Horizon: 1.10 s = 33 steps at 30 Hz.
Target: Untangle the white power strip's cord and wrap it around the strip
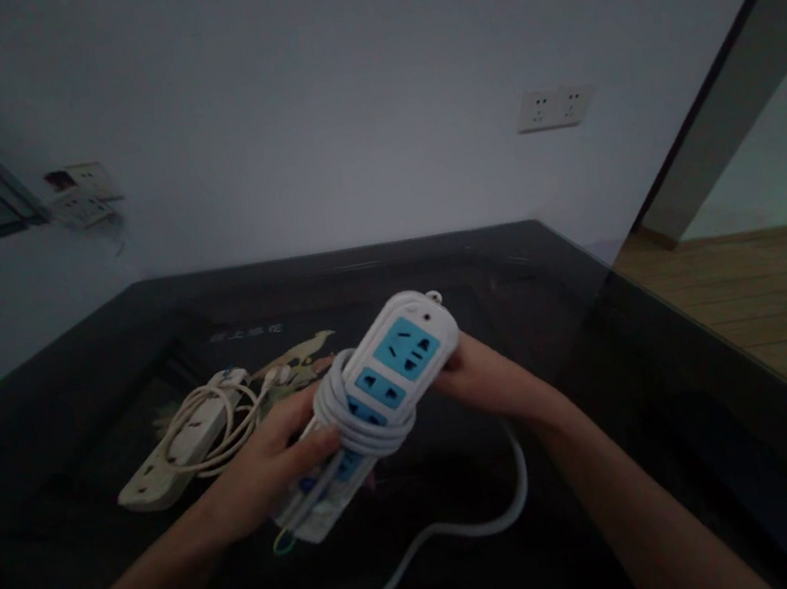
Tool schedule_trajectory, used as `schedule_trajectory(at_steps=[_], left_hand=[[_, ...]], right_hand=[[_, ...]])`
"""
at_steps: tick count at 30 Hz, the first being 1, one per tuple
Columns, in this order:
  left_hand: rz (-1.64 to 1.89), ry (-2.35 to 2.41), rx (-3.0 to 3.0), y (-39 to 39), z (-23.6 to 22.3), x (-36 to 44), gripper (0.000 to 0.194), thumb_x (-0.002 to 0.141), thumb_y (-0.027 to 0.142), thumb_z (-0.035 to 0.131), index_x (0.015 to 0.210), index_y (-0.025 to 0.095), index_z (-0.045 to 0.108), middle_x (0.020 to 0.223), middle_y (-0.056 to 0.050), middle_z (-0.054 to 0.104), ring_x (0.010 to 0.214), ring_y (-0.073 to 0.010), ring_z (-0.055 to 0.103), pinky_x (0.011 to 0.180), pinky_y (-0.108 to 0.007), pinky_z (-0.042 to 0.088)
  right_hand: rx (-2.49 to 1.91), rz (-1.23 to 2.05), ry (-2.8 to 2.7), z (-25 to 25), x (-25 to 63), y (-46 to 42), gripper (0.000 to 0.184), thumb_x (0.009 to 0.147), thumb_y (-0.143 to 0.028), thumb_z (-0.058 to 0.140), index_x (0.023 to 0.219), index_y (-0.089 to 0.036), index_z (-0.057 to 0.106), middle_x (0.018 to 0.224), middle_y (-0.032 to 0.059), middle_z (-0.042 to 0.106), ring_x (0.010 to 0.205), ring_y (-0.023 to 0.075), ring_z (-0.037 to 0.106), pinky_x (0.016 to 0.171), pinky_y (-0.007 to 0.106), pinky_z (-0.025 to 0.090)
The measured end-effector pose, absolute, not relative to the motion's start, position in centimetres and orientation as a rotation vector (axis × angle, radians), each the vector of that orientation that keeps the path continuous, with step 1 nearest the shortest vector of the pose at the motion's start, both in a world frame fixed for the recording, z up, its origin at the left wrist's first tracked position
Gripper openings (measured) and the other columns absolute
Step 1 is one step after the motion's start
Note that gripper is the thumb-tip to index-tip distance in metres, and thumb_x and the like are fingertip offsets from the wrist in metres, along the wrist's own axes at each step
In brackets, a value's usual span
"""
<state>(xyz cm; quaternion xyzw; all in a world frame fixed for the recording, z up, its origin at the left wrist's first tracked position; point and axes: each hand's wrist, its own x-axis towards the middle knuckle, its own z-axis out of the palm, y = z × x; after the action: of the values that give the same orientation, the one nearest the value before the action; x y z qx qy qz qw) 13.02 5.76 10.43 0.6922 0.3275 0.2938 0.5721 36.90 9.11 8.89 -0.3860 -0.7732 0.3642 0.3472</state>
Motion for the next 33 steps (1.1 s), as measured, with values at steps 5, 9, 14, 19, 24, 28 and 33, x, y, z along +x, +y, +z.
schedule_trajectory(at_steps=[5, 9, 14, 19, 24, 28, 33], left_hand=[[0.745, 0.732, 1.412, 6.5, 10.2, 13.2, 0.050, 0.079, 0.057, 0.060, 0.107, 0.015, 0.057, 0.085, -0.008, 0.069, 0.065, -0.0174, 0.065, 0.057, -0.027, 0.052], [0.787, 0.834, 1.422, 7.0, 9.9, 13.5, 0.049, 0.078, 0.057, 0.061, 0.104, 0.015, 0.056, 0.085, -0.007, 0.069, 0.064, -0.0165, 0.065, 0.056, -0.027, 0.051], [0.796, 0.868, 1.390, 7.0, 10.0, 13.6, 0.051, 0.078, 0.059, 0.059, 0.105, 0.016, 0.055, 0.074, -0.005, 0.068, 0.062, -0.0175, 0.065, 0.052, -0.026, 0.049], [0.841, 0.842, 1.337, 7.2, 9.9, 13.7, 0.048, 0.077, 0.058, 0.061, 0.099, 0.016, 0.055, 0.071, -0.003, 0.067, 0.058, -0.0160, 0.065, 0.053, -0.025, 0.050], [0.848, 0.859, 1.332, 7.3, 9.7, 13.6, 0.049, 0.077, 0.059, 0.060, 0.098, 0.014, 0.056, 0.075, -0.006, 0.069, 0.057, -0.0157, 0.065, 0.052, -0.025, 0.051], [0.849, 0.839, 1.365, 7.4, 9.6, 13.5, 0.051, 0.075, 0.061, 0.061, 0.092, 0.014, 0.056, 0.074, -0.006, 0.069, 0.057, -0.0168, 0.066, 0.053, -0.026, 0.052], [0.859, 0.793, 1.342, 7.6, 9.4, 13.6, 0.052, 0.074, 0.062, 0.062, 0.089, 0.013, 0.056, 0.069, -0.006, 0.067, 0.057, -0.0178, 0.066, 0.051, -0.025, 0.052]], right_hand=[[-0.764, 1.472, -1.941, 9.6, 36.5, 8.5, 0.074, 0.058, -0.041, 0.083, 0.123, -0.020, 0.056, 0.124, 0.0092, 0.060, 0.115, 0.0221, 0.057, 0.101, 0.040, 0.044], [-0.767, 1.507, -1.746, 9.2, 34.4, 8.0, 0.067, 0.063, -0.039, 0.081, 0.122, -0.018, 0.057, 0.127, 0.0115, 0.059, 0.118, 0.0236, 0.056, 0.107, 0.045, 0.039], [-0.918, 1.349, -1.636, 9.0, 32.6, 7.4, 0.048, 0.068, -0.030, 0.077, 0.112, -0.017, 0.062, 0.118, 0.0104, 0.066, 0.108, 0.0230, 0.063, 0.100, 0.046, 0.047], [-0.986, 1.087, -1.733, 8.9, 32.4, 7.2, 0.036, 0.078, -0.035, 0.068, 0.109, -0.017, 0.064, 0.108, 0.0094, 0.070, 0.097, 0.0213, 0.067, 0.089, 0.041, 0.052], [-1.239, 0.704, -1.928, 8.9, 32.4, 6.9, 0.039, 0.084, -0.049, 0.059, 0.100, -0.015, 0.066, 0.076, 0.0059, 0.070, 0.068, 0.0181, 0.065, 0.063, 0.030, 0.049], [-1.357, 0.458, -2.021, 8.9, 32.3, 6.6, 0.053, 0.084, -0.063, 0.050, 0.094, -0.013, 0.065, 0.065, 0.0042, 0.065, 0.057, 0.0165, 0.059, 0.057, 0.028, 0.040], [-1.351, 0.366, -1.987, 8.7, 32.2, 6.5, 0.060, 0.083, -0.068, 0.045, 0.102, -0.015, 0.064, 0.069, 0.0053, 0.066, 0.061, 0.0183, 0.062, 0.058, 0.027, 0.039]])
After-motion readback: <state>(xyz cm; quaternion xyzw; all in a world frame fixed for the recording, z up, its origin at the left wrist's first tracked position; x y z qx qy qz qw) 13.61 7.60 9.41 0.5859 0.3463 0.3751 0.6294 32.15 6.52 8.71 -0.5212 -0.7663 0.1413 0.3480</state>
